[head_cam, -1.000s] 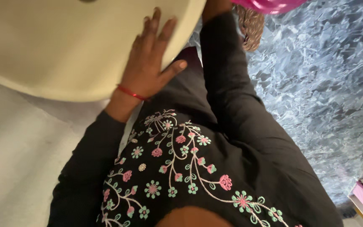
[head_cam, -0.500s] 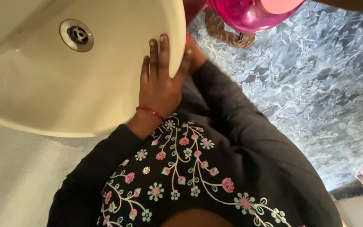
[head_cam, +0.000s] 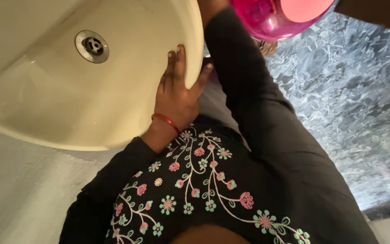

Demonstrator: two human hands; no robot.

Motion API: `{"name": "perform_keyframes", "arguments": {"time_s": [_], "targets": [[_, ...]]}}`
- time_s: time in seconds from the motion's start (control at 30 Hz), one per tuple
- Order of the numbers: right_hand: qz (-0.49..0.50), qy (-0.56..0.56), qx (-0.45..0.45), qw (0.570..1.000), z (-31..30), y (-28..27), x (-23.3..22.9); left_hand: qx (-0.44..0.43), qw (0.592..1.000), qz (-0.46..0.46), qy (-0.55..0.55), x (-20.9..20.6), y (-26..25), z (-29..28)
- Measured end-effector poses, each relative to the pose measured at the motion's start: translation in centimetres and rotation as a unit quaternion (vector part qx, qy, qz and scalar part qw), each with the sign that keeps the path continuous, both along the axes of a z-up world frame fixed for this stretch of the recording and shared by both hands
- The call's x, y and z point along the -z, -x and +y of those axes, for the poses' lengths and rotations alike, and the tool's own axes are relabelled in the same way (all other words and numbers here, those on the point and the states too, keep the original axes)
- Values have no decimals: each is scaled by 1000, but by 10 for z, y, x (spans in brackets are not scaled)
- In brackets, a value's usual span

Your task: The person wipes the inside of a white wall-mounted sink with a maroon cloth. They repeatedly rub the basin surface and edges, moving the cloth around the sink interior.

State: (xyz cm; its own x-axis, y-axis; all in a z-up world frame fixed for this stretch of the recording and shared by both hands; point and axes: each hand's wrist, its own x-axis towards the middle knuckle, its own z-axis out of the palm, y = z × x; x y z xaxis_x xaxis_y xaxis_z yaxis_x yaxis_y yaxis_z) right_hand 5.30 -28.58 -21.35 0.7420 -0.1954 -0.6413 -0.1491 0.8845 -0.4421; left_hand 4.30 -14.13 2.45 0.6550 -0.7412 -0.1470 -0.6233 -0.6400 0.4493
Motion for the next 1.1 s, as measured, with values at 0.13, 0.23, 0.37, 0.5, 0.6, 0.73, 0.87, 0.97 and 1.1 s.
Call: {"name": "perform_keyframes", "arguments": {"time_s": [0.13, 0.23, 0.37, 0.5, 0.6, 0.73, 0.87, 0.97, 1.1], "targets": [[-5, 16, 6, 1000, -1, 7, -1, 1, 999, 36, -1, -2, -1, 3], [-11, 10, 4, 1000, 13, 18, -15, -2, 999, 44, 16, 3, 0, 5], [-39, -11, -42, 998, 44, 55, -55, -15, 999, 26, 42, 19, 6, 5], [-83, -36, -114, 989, 81, 107, -101, -27, 996, 4, 83, 29, 16, 13], [-96, -34, -146, 984, 98, 147, -126, -45, 993, 31, 107, 26, 36, 42], [-87, -12, -170, 982, 106, 200, -144, -133, 957, 103, 235, 28, 65, 110], [-62, 14, -221, 973, 108, 240, -151, -364, 836, 199, 359, 51, 109, 163], [-61, 38, -240, 968, 108, 252, -148, -402, 727, 81, 551, 84, 144, 189], [-69, 68, -258, 961, 112, 256, -145, -482, 570, 234, 623, 136, 179, 204]]}}
